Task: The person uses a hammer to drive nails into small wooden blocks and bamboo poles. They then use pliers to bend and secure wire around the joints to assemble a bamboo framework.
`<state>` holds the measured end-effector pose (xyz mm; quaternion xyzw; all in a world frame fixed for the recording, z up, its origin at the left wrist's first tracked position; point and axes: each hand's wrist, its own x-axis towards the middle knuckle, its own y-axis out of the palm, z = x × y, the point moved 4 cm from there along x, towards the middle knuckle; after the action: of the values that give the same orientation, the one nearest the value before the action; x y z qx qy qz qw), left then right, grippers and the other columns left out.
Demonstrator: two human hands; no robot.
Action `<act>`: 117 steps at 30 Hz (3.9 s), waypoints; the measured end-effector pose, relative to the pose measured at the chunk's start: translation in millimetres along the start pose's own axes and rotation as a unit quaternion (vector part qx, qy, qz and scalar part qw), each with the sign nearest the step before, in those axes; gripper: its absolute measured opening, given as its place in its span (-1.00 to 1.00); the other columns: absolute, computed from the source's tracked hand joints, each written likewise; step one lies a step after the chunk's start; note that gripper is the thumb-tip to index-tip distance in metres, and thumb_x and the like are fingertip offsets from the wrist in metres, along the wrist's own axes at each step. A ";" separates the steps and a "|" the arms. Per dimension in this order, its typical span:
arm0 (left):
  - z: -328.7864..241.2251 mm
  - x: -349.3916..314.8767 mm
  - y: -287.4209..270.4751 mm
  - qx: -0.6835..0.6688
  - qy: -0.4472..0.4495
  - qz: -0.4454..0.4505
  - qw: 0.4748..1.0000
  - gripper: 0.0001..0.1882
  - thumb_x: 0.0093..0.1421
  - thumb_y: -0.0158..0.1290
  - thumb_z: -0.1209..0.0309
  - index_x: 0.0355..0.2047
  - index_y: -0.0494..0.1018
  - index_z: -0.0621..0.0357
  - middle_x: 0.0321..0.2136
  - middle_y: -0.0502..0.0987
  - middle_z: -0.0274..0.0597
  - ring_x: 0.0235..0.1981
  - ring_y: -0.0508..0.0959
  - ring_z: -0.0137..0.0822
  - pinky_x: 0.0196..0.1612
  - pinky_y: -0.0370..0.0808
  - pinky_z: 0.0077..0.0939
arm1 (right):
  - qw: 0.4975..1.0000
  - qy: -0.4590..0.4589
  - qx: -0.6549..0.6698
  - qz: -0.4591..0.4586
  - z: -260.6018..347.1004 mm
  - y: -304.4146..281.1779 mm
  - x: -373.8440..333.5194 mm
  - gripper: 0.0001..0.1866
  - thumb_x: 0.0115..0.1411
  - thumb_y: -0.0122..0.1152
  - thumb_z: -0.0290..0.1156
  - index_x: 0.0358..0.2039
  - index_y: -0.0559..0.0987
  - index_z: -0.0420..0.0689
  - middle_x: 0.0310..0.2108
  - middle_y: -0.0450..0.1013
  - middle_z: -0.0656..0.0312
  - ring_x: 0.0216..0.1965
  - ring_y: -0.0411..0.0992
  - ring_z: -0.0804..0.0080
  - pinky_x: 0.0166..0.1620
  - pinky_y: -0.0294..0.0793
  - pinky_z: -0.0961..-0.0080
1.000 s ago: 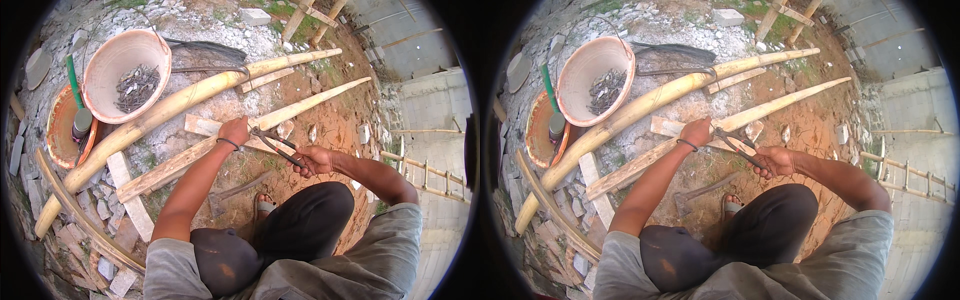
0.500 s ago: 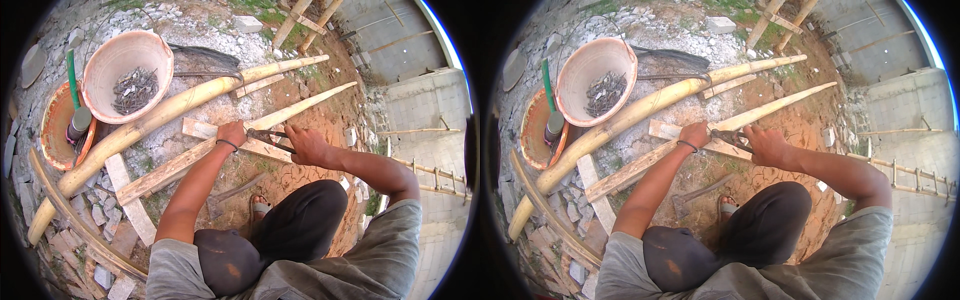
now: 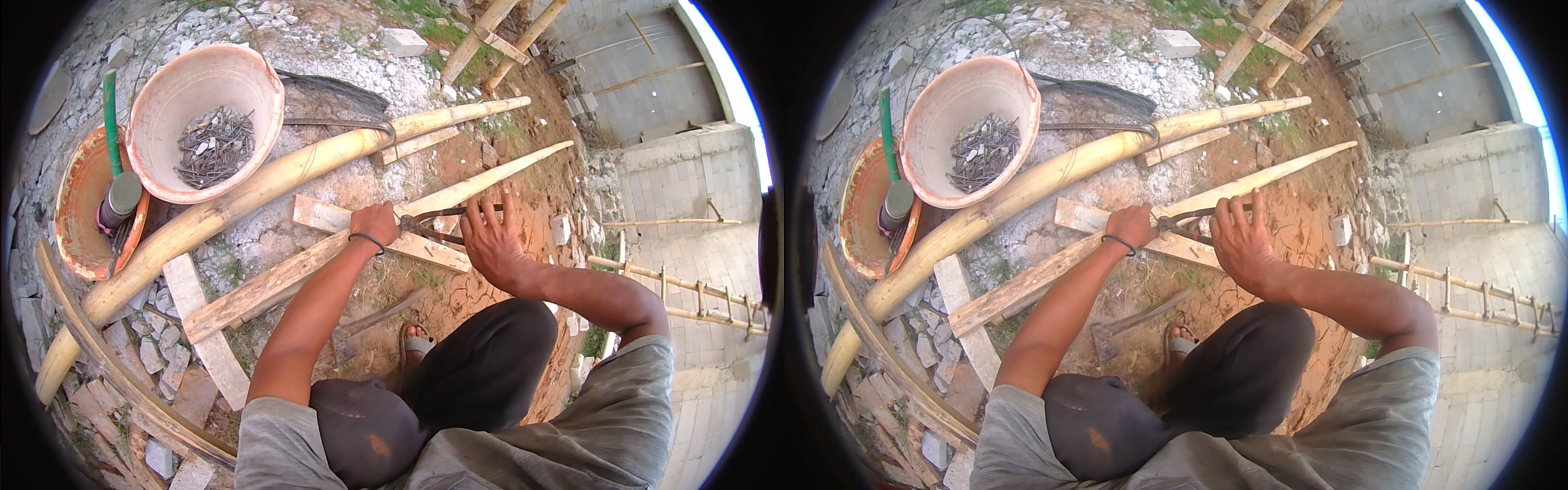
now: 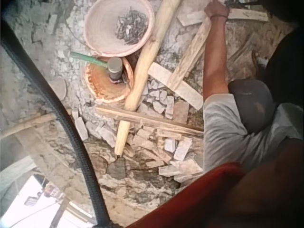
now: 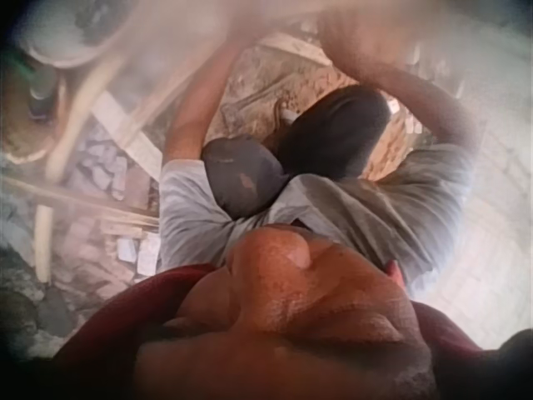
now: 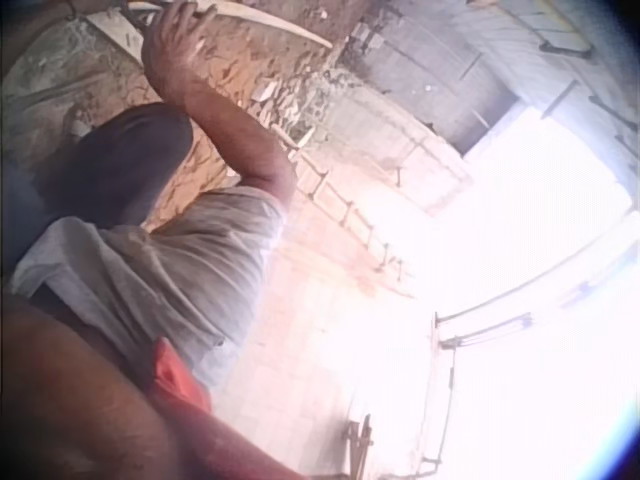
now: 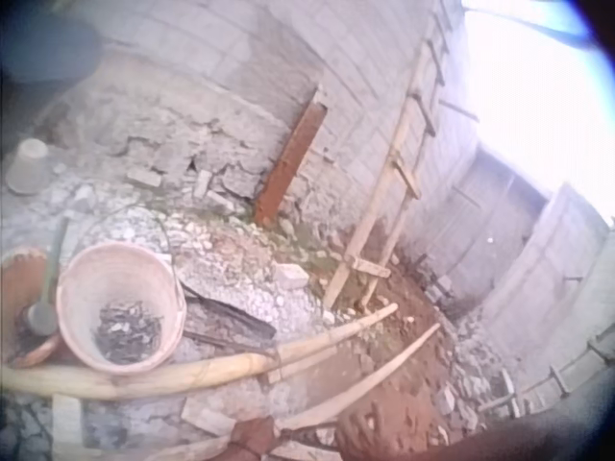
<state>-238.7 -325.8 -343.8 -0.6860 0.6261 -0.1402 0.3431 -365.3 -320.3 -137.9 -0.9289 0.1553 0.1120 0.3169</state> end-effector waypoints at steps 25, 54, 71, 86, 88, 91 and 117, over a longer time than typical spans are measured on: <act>0.0 0.4 -1.7 -0.007 -0.005 0.017 1.000 -0.43 0.02 0.22 0.07 -0.05 0.42 0.16 -0.20 0.58 0.06 -0.12 0.58 -0.01 -0.08 0.51 -0.19 | 0.992 0.034 0.093 0.076 -27.9 44.5 2.2 -0.72 0.01 0.12 -0.43 -0.26 0.46 -0.29 -0.35 0.40 0.02 -0.31 0.42 0.14 -0.28 0.39 0.16; 1.2 4.2 -1.2 -0.012 0.015 0.024 1.000 -0.55 -0.05 0.15 0.33 -0.14 0.41 0.25 -0.18 0.55 0.10 -0.11 0.55 0.05 -0.07 0.49 -0.13 | 0.889 -0.040 0.358 0.281 -42.6 86.4 -3.4 -0.74 0.08 0.12 -0.42 -0.27 0.48 -0.35 -0.45 0.51 -0.01 -0.45 0.55 0.11 -0.37 0.58 0.29; -35.0 -32.8 -22.2 0.096 0.232 -0.133 0.959 0.13 -0.25 0.43 0.09 0.31 0.08 0.00 0.29 0.15 0.03 0.37 0.06 -0.14 0.35 0.03 0.07 | 0.037 0.174 0.884 0.432 40.7 105.8 -64.9 -0.27 0.32 -0.16 0.18 0.08 0.39 -0.32 -0.28 0.52 0.03 -0.27 0.54 0.26 -0.18 0.56 0.32; -117.1 -21.1 6.7 -0.108 0.397 -0.100 0.906 -0.56 -0.11 0.22 0.52 -0.23 0.28 0.32 -0.34 0.48 0.11 -0.18 0.49 0.14 -0.11 0.41 -0.15 | 0.957 0.173 0.143 0.186 11.4 25.2 -18.7 -0.68 0.12 0.18 -0.25 -0.31 0.47 -0.28 -0.36 0.45 -0.01 -0.21 0.47 0.10 -0.20 0.49 0.21; -116.7 -26.1 -1.4 -0.091 0.405 -0.076 0.907 -0.48 -0.08 0.27 0.42 -0.16 0.28 0.33 -0.26 0.48 0.12 -0.10 0.48 0.09 -0.06 0.40 -0.09 | 0.969 0.144 0.132 0.151 14.8 30.8 -19.7 -0.86 0.08 0.06 -0.45 -0.38 0.48 -0.24 -0.39 0.45 -0.01 -0.28 0.49 0.12 -0.30 0.51 0.28; -88.4 -37.2 -27.9 0.072 0.403 -0.161 0.898 -0.30 -0.07 0.31 0.16 -0.05 0.27 0.35 -0.09 0.43 0.12 0.03 0.43 -0.02 0.04 0.35 0.03 | 0.970 0.131 0.130 0.158 11.3 41.1 -22.1 -0.84 0.10 0.08 -0.43 -0.37 0.48 -0.26 -0.40 0.46 -0.02 -0.32 0.51 0.10 -0.35 0.52 0.28; 4.2 -45.3 -25.6 0.096 0.049 0.016 0.994 -0.31 -0.07 0.36 0.18 -0.06 0.26 0.27 -0.13 0.47 0.13 -0.09 0.52 0.11 -0.09 0.53 -0.14 | -0.132 0.062 0.909 0.390 95.1 171.5 -92.4 -0.54 0.32 0.01 0.02 -0.12 0.47 -0.17 -0.30 0.55 0.10 -0.34 0.56 0.34 -0.28 0.57 0.42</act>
<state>-224.6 -281.8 -319.5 -0.6324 0.6364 -0.2277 0.3784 -523.0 -369.7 -278.2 -0.4647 -0.4630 0.0898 -0.7494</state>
